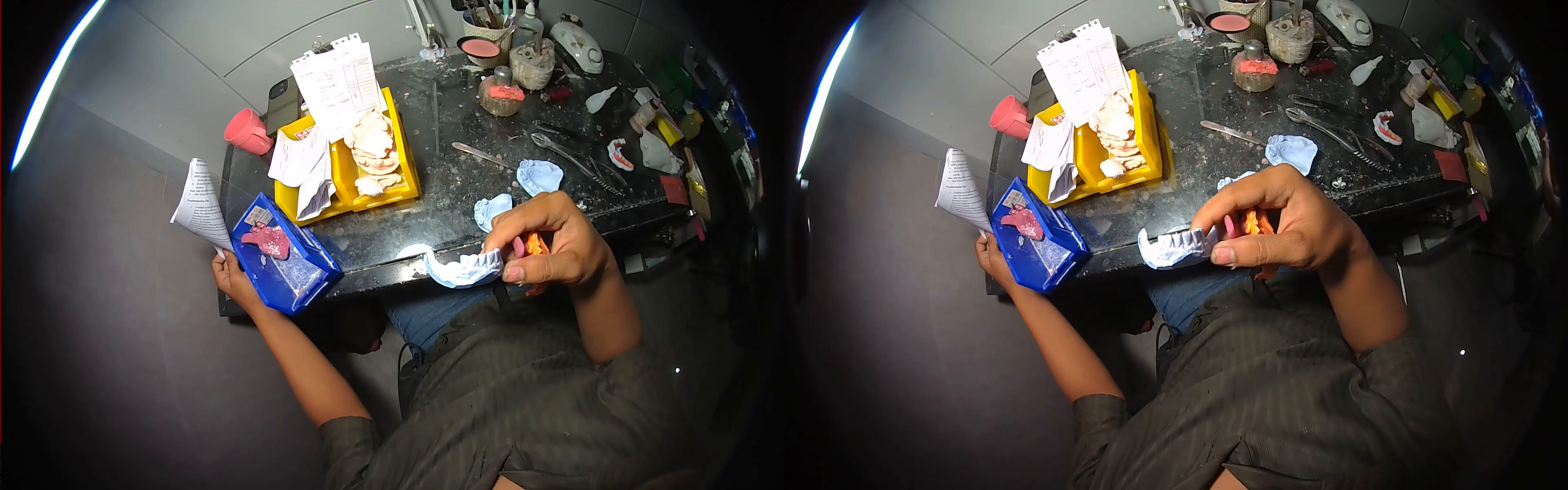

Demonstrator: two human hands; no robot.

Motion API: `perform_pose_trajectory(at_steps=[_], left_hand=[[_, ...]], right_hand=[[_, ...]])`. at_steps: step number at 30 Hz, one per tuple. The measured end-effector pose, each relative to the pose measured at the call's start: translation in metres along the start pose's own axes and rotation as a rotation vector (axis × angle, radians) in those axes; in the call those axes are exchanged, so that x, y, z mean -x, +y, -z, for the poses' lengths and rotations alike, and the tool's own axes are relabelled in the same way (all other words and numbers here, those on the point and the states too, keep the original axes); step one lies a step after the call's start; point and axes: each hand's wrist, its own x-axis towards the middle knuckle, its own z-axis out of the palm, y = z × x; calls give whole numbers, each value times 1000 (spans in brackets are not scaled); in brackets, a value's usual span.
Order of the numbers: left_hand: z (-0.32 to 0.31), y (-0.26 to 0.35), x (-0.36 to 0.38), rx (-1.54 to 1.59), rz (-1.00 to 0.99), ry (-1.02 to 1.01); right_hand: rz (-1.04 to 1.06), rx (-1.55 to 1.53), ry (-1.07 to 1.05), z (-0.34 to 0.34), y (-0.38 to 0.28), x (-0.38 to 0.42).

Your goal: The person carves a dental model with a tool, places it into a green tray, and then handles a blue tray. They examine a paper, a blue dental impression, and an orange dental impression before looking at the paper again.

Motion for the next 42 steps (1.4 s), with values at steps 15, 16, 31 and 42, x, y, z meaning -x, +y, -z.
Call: perform_pose_trajectory(at_steps=[15,16,31,42], left_hand=[[-7,5,4,42,20,13],[-5,3,3,42,13,8],[-9,1,2,20,-2,5],[-24,19,17,-44,-271,188]], right_hand=[[-37,483,186,-17,14,-15],[16,579,198,-18,19,-17],[-87,997,189,-33,47,-7],[-304,640,0,-64,5,-21]])
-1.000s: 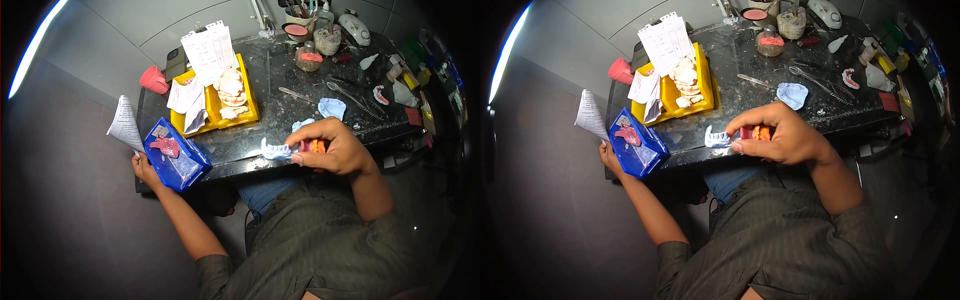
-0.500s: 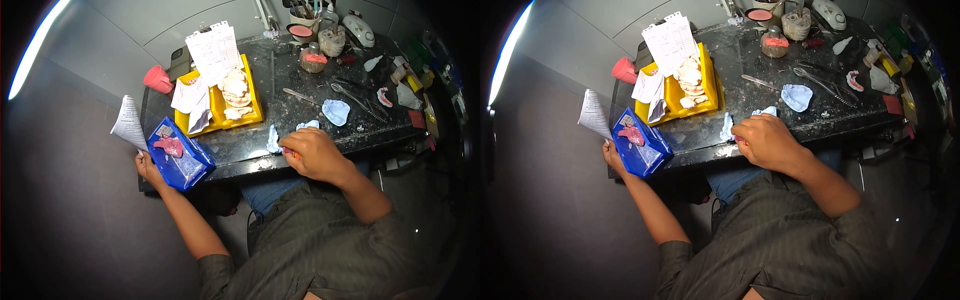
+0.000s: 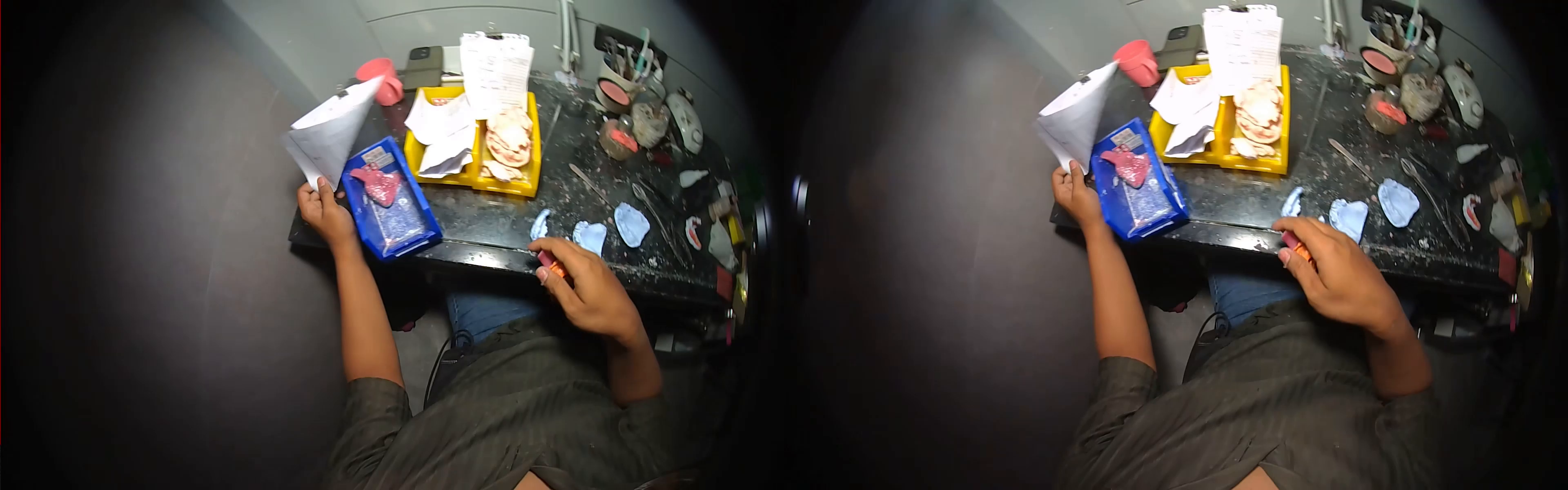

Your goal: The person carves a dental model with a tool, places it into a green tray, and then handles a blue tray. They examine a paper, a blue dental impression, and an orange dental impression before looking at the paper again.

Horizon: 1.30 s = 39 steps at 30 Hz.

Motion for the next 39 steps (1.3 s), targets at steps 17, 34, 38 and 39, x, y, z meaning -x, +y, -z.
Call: perform_pose_trajectory(at_steps=[17,34,38,39], left_hand=[[30,63,62,-651,-859,-172],[13,87,20,-758,-523,-518],[3,90,15,-584,-425,-454],[1,93,12,-585,-430,-460]], right_hand=[[-29,27,-78,-22,-21,-23],[-27,30,-33,-14,-11,-15],[-12,11,-27,-11,-5,-11],[-4,14,-20,-10,-4,-11]])
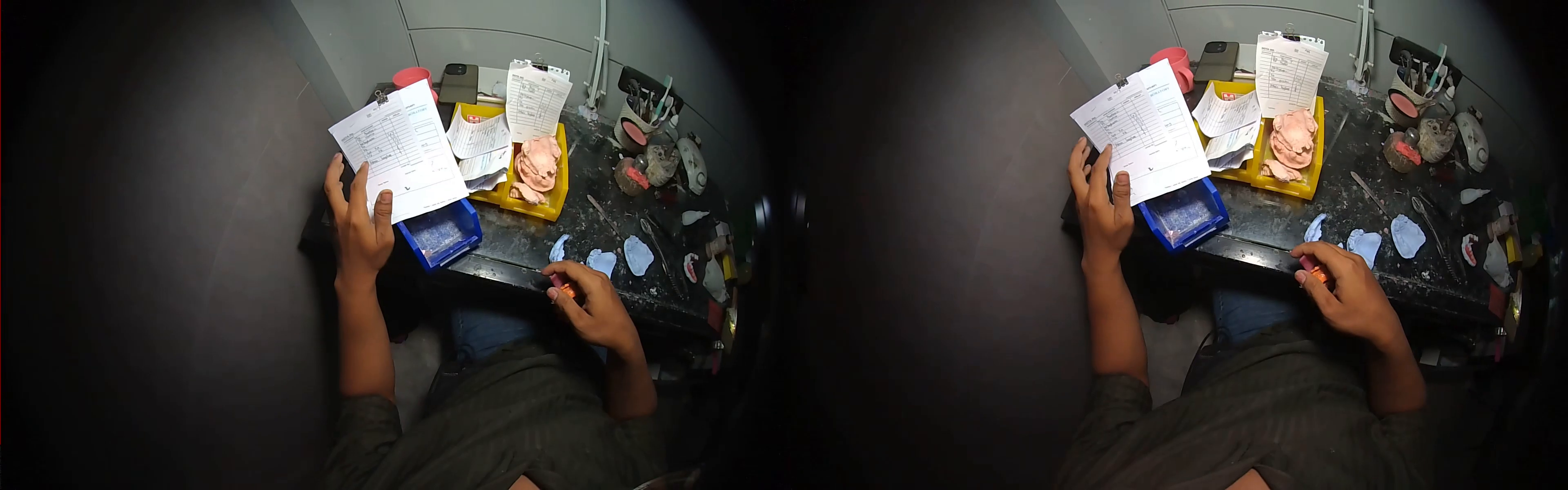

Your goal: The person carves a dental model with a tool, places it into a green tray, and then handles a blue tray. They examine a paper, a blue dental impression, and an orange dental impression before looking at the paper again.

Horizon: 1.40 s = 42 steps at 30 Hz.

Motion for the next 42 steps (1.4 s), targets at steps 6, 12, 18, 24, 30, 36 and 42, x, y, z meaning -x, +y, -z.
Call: perform_pose_trajectory(at_steps=[6,12,18,24,30,36,42], left_hand=[[19,11,-38,-311,-186,68],[28,41,-78,-678,-209,-440],[20,21,-92,-677,-185,-557],[10,30,-91,-743,-246,-556],[-6,28,-83,-984,-366,-401],[-1,24,-88,-701,-614,-393],[28,18,-126,-643,-420,-24]], right_hand=[[32,-7,39,5,3,7],[21,-27,55,12,10,14],[39,-44,63,17,17,20],[36,-78,70,19,19,22],[64,-71,77,20,23,26],[63,-72,90,23,23,29],[46,-89,103,22,29,31]])
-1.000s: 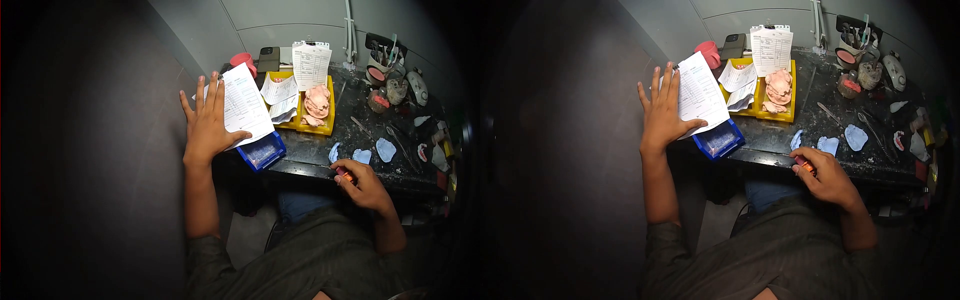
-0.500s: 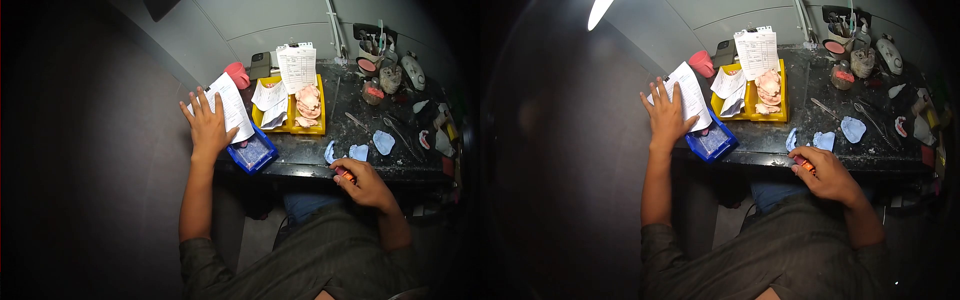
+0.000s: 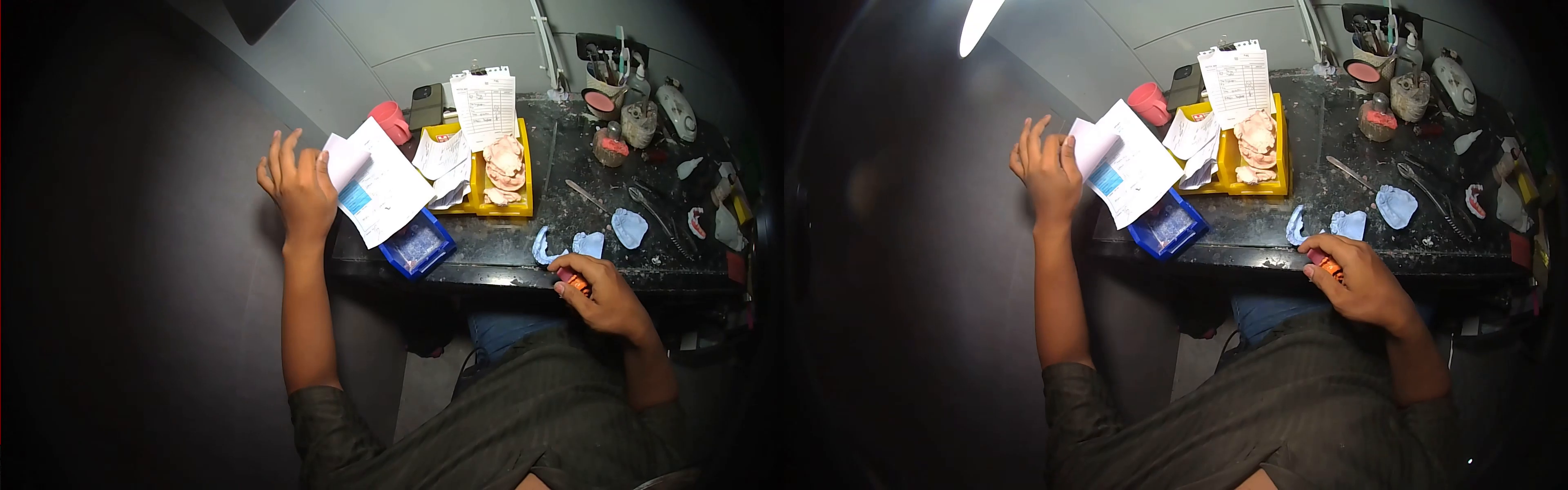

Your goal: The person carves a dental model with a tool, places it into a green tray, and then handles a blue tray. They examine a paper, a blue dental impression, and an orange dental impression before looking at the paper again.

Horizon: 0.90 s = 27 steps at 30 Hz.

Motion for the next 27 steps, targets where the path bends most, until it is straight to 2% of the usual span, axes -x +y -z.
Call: perform_pose_trajectory(at_steps=[5,10,11,13,16,22,27], left_hand=[[-11,-24,-16,5,30,77],[-25,-33,-20,169,236,-61],[-27,-34,-20,169,236,-62],[-31,-36,-21,255,391,-92],[-39,-40,-22,327,508,-95],[-53,-47,-25,268,578,-199],[-55,-49,-27,267,542,-277]], right_hand=[[-13,36,-8,3,-7,1],[-16,-4,14,6,-3,3],[-17,-4,14,6,-3,3],[-4,12,29,6,-2,3],[-28,9,8,6,-3,3],[-34,16,3,6,-5,2],[-44,4,-5,6,-5,2]])
